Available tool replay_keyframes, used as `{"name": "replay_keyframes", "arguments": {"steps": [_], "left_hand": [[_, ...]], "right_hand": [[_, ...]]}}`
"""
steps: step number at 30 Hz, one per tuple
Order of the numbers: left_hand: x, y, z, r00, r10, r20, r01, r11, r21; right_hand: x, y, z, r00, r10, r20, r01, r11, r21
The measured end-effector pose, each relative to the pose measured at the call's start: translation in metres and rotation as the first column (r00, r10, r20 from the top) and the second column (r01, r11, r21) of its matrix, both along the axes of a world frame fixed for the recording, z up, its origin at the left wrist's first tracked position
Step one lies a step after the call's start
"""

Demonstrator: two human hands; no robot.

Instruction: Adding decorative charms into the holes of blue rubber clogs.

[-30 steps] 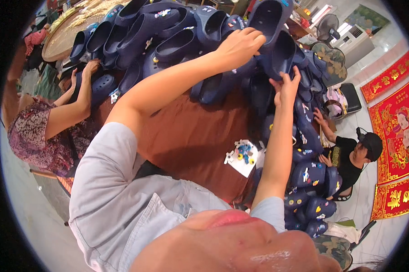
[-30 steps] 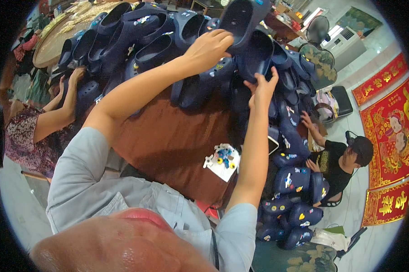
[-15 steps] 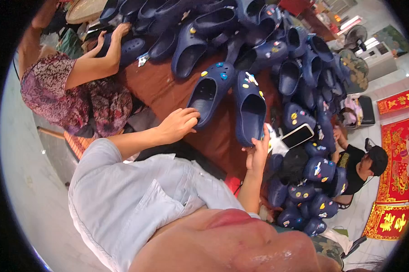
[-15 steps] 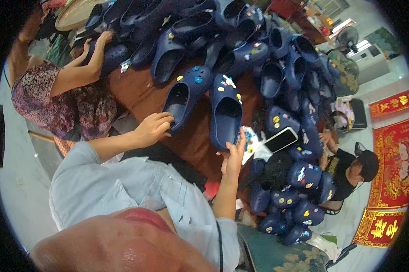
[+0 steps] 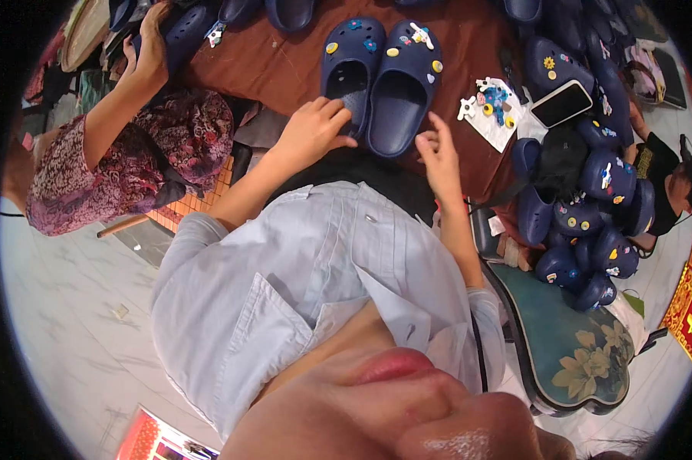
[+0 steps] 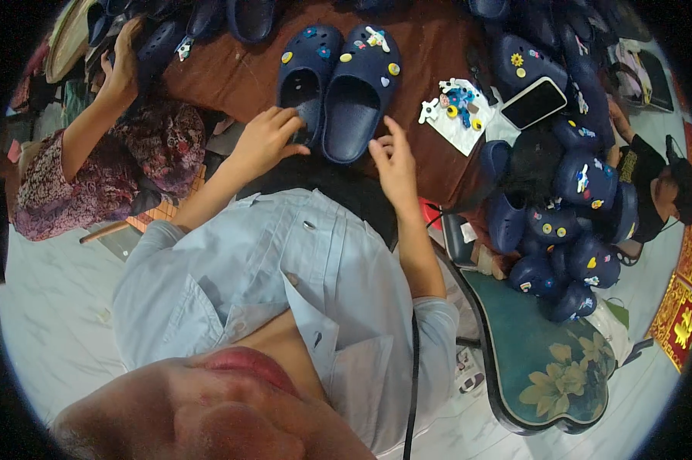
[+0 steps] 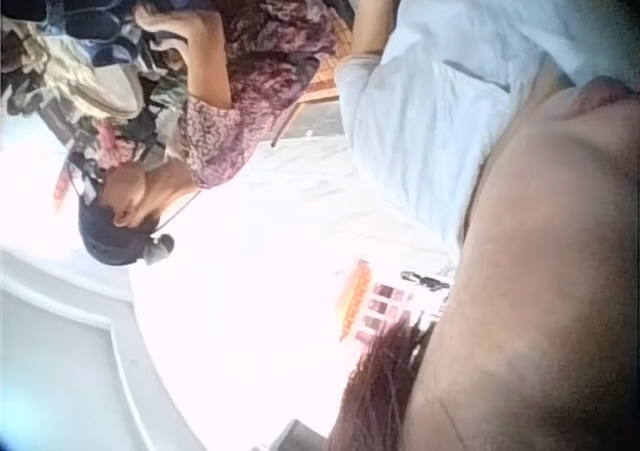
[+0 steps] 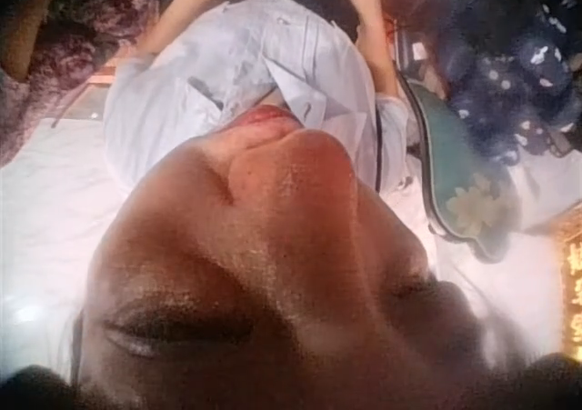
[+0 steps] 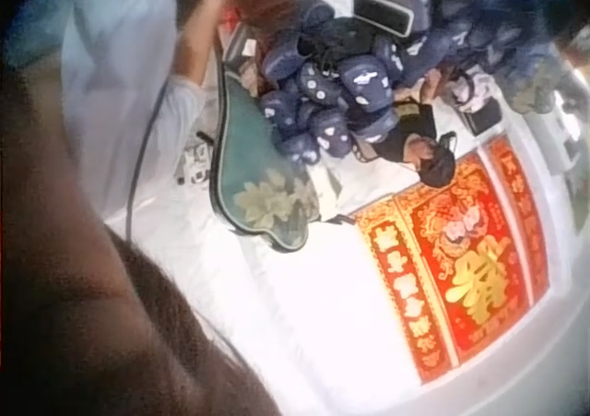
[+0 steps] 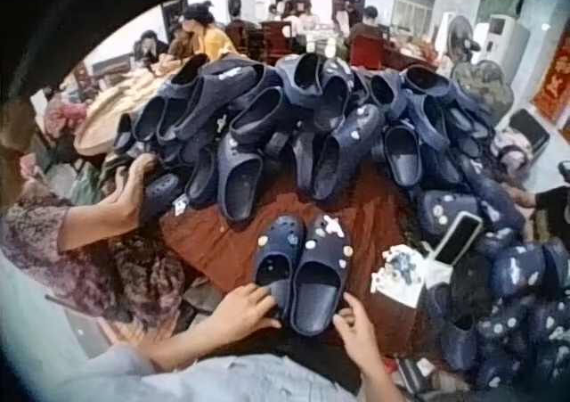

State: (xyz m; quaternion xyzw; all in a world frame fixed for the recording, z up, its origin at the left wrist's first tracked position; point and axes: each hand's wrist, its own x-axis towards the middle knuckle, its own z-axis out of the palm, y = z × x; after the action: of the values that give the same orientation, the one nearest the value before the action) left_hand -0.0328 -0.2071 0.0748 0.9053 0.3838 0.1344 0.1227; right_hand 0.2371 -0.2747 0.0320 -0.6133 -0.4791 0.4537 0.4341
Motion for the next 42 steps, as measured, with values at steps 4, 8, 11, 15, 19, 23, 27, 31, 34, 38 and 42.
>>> {"name": "replay_keyframes", "arguments": {"steps": [4,8,11,15,19,23,27,31,34,38,42], "left_hand": [[0.017,0.013,0.001,0.966,0.092,0.242,-0.101,0.995,0.024],[0.044,0.032,-0.005,0.965,0.139,0.222,-0.147,0.989,0.020],[0.063,0.049,-0.010,0.977,0.194,0.085,-0.193,0.981,-0.022],[0.077,0.069,-0.032,0.949,0.226,0.220,-0.235,0.972,0.016],[0.080,0.072,-0.040,0.943,0.233,0.237,-0.249,0.968,0.040],[0.078,0.068,-0.036,0.929,0.261,0.262,-0.282,0.958,0.047],[0.077,0.068,-0.038,0.924,0.258,0.283,-0.274,0.962,0.017],[0.077,0.068,-0.039,0.923,0.247,0.296,-0.263,0.965,0.015],[0.076,0.067,-0.037,0.921,0.256,0.293,-0.267,0.964,-0.001],[0.075,0.067,-0.040,0.918,0.239,0.316,-0.255,0.967,0.011],[0.073,0.067,-0.041,0.919,0.226,0.324,-0.241,0.971,0.008]], "right_hand": [[0.010,0.020,0.019,0.984,-0.126,0.124,0.115,0.989,0.095],[0.020,0.064,0.025,0.972,-0.128,0.195,0.111,0.989,0.094],[0.019,0.102,0.022,0.922,-0.115,0.371,0.107,0.993,0.042],[0.005,0.128,0.006,0.827,-0.131,0.546,0.128,0.991,0.043],[-0.001,0.122,0.007,0.837,-0.184,0.516,0.153,0.983,0.102],[-0.009,0.117,0.016,0.869,-0.190,0.456,0.082,0.966,0.247],[-0.006,0.116,0.017,0.875,-0.167,0.454,0.038,0.959,0.280],[0.008,0.113,0.005,0.880,-0.179,0.440,0.033,0.947,0.320],[0.015,0.107,0.002,0.977,-0.124,-0.175,0.144,0.983,0.109],[0.031,0.099,0.014,0.943,-0.303,0.140,0.273,0.942,0.196],[0.064,0.101,0.022,0.582,-0.338,0.740,0.235,0.941,0.244]]}}
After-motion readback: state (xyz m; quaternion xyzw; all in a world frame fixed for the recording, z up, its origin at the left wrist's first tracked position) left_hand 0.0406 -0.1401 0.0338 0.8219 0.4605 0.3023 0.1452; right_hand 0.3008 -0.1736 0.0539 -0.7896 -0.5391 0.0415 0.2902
